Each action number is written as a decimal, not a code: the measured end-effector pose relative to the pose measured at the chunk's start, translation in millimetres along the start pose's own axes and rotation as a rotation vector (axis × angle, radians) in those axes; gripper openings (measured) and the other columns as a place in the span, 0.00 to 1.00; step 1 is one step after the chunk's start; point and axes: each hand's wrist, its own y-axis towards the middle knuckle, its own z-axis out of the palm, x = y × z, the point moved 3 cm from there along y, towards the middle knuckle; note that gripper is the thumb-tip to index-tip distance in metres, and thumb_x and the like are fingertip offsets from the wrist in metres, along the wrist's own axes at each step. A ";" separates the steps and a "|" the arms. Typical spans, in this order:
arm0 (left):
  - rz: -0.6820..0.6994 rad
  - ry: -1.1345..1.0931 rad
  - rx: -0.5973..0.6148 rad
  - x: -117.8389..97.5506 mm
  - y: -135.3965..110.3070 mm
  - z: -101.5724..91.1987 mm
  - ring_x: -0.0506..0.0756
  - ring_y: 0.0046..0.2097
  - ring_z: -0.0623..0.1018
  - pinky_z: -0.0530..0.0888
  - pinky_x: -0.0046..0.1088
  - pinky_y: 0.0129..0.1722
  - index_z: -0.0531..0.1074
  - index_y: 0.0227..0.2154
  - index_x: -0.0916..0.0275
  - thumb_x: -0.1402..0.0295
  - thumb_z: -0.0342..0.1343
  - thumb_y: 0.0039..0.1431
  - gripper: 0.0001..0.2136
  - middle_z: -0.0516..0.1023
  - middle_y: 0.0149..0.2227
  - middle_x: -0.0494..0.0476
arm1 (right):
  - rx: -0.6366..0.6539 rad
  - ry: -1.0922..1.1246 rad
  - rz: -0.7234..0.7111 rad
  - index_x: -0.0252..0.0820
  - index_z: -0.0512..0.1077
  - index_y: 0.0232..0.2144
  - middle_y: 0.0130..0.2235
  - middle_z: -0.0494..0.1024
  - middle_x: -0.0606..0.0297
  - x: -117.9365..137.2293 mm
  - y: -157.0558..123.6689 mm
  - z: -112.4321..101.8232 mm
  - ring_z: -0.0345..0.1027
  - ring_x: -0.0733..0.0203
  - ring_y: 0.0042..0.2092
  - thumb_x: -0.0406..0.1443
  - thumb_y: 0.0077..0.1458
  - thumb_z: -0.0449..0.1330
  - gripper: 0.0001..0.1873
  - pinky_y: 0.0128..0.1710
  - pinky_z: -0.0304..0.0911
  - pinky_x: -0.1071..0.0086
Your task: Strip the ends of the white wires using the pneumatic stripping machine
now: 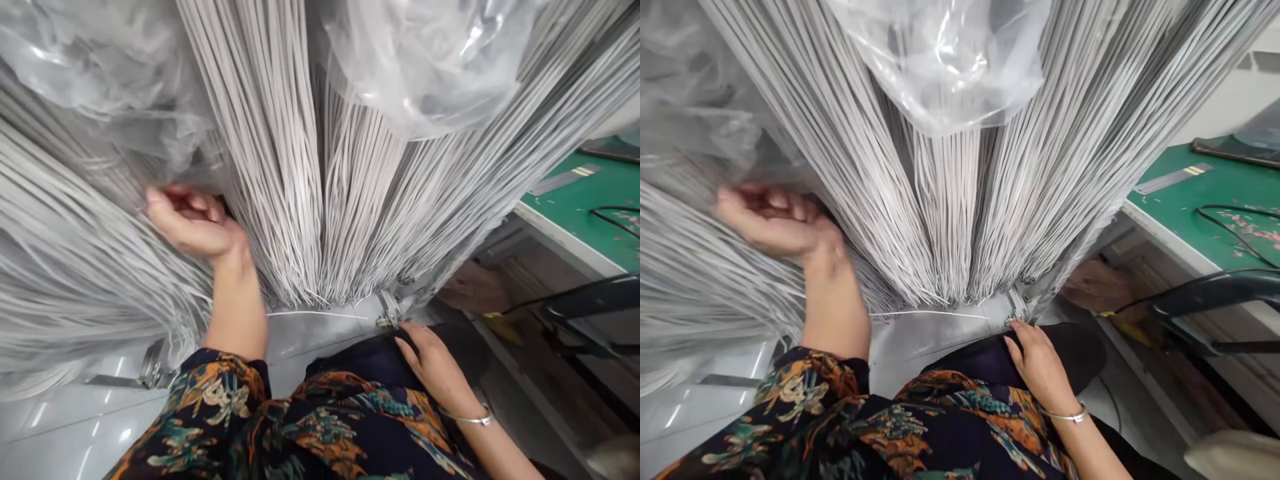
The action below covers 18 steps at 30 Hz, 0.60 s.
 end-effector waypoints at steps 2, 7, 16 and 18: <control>0.156 0.029 -0.087 -9.2 15.2 -10.4 0.44 0.18 0.61 0.57 0.21 0.16 0.58 0.25 0.63 0.63 0.32 0.55 0.13 0.57 0.18 0.45 | 0.026 0.021 0.008 0.36 0.66 0.45 0.45 0.70 0.54 -0.2 -3.5 6.0 0.63 0.53 0.47 0.42 0.55 0.47 0.19 0.52 0.54 0.57; 0.521 0.080 0.126 -33.1 40.2 -44.0 0.50 0.41 0.72 0.66 0.33 0.43 0.58 0.34 0.68 0.70 0.41 0.52 0.08 0.72 0.37 0.57 | 0.083 0.126 0.077 0.37 0.67 0.43 0.45 0.71 0.54 -17.7 -16.3 26.6 0.65 0.54 0.46 0.42 0.55 0.46 0.19 0.50 0.57 0.59; 0.560 0.273 0.489 4.1 73.4 -46.4 0.52 0.55 0.61 0.55 0.34 0.56 0.56 0.47 0.72 0.63 0.61 0.39 0.33 0.63 0.54 0.59 | 0.157 0.099 0.035 0.35 0.68 0.41 0.43 0.72 0.55 -5.3 -4.3 34.1 0.63 0.54 0.46 0.40 0.56 0.45 0.19 0.50 0.56 0.60; 0.406 0.406 0.440 8.3 80.5 -40.3 0.51 0.57 0.58 0.51 0.31 0.57 0.56 0.48 0.70 0.65 0.62 0.38 0.33 0.62 0.54 0.55 | 0.162 0.092 0.018 0.36 0.69 0.40 0.42 0.72 0.56 -1.3 -4.8 33.5 0.63 0.55 0.45 0.40 0.56 0.45 0.18 0.49 0.56 0.61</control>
